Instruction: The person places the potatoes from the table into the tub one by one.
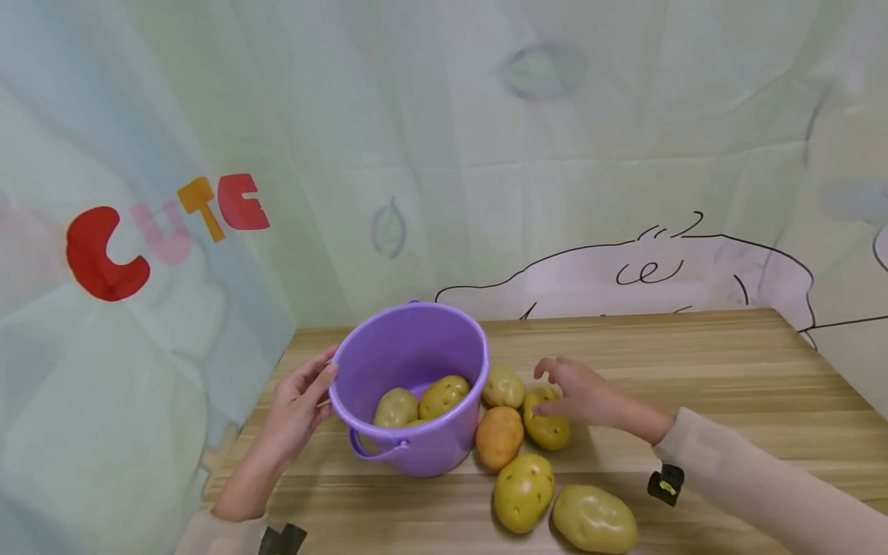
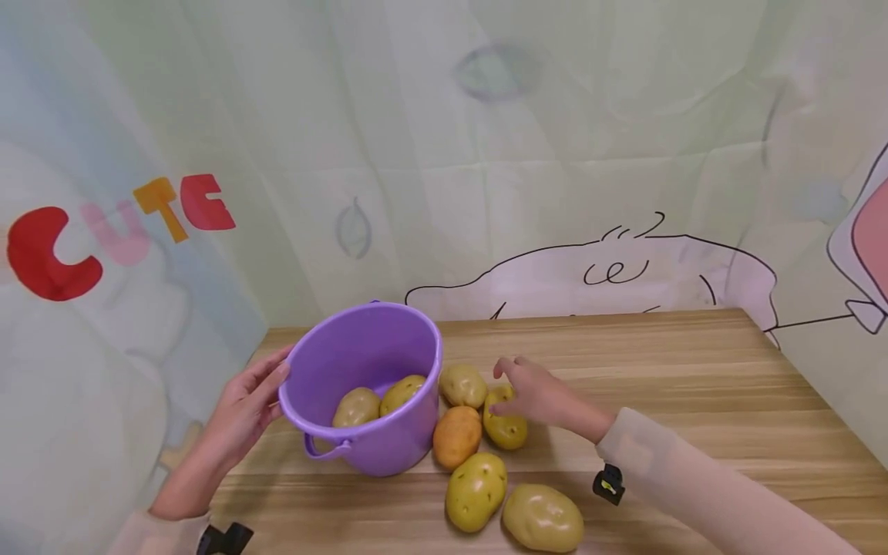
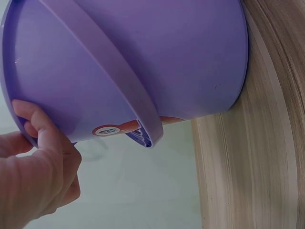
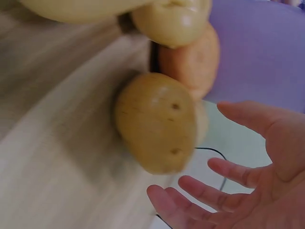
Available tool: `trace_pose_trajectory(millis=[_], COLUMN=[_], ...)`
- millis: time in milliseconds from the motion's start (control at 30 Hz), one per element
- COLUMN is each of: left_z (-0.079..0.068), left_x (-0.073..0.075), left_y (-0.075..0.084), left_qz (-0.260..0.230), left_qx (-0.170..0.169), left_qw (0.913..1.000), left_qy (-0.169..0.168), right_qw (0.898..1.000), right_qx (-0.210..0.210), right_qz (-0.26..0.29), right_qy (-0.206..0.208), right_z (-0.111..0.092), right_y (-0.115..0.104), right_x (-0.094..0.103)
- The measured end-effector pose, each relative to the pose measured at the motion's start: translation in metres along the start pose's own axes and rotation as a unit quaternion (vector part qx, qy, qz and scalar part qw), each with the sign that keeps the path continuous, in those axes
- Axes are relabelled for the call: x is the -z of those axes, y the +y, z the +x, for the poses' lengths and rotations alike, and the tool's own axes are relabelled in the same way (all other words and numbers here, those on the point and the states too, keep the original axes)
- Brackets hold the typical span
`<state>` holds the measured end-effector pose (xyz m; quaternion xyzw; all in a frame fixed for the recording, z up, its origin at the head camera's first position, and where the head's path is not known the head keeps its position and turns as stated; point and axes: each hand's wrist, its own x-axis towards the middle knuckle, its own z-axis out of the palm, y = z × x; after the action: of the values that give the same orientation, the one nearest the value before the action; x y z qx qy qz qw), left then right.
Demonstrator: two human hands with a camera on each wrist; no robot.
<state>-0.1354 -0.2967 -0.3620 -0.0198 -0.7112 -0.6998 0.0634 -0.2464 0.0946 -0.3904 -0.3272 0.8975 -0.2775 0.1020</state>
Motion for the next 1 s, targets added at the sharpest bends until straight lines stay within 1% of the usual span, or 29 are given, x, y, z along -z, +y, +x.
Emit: trace_pose_trajectory(millis=[233,500,867,1000], left_z=[0.001,0.001,0.001,0.000], left_x=[-0.002,-0.003,-0.002,-0.002], left_y=[0.001,0.002,0.001,0.000], left_qz=[-0.002,-0.005,-0.003,-0.003], left_qx=[0.002,0.001,0.001,0.000], left_qw=[1.0000,1.0000,1.0000,1.0000], left_qy=[0.001,0.001,0.005,0.007], right_qw=[0.999,0.999,1.000,0.999], right_qx=[-0.035,-0.010,-0.016,-0.031], right_qz=[0.002,-0.021,-0.010,-0.006], right_qy=[0.004,0.024,0.019,0.017], right_z=[-0.006,-0.009,-0.008,-0.007], right_y=[0.003,0.009,0.012,0.011], right_x=[-0.013,-0.023,-0.028,-0.029])
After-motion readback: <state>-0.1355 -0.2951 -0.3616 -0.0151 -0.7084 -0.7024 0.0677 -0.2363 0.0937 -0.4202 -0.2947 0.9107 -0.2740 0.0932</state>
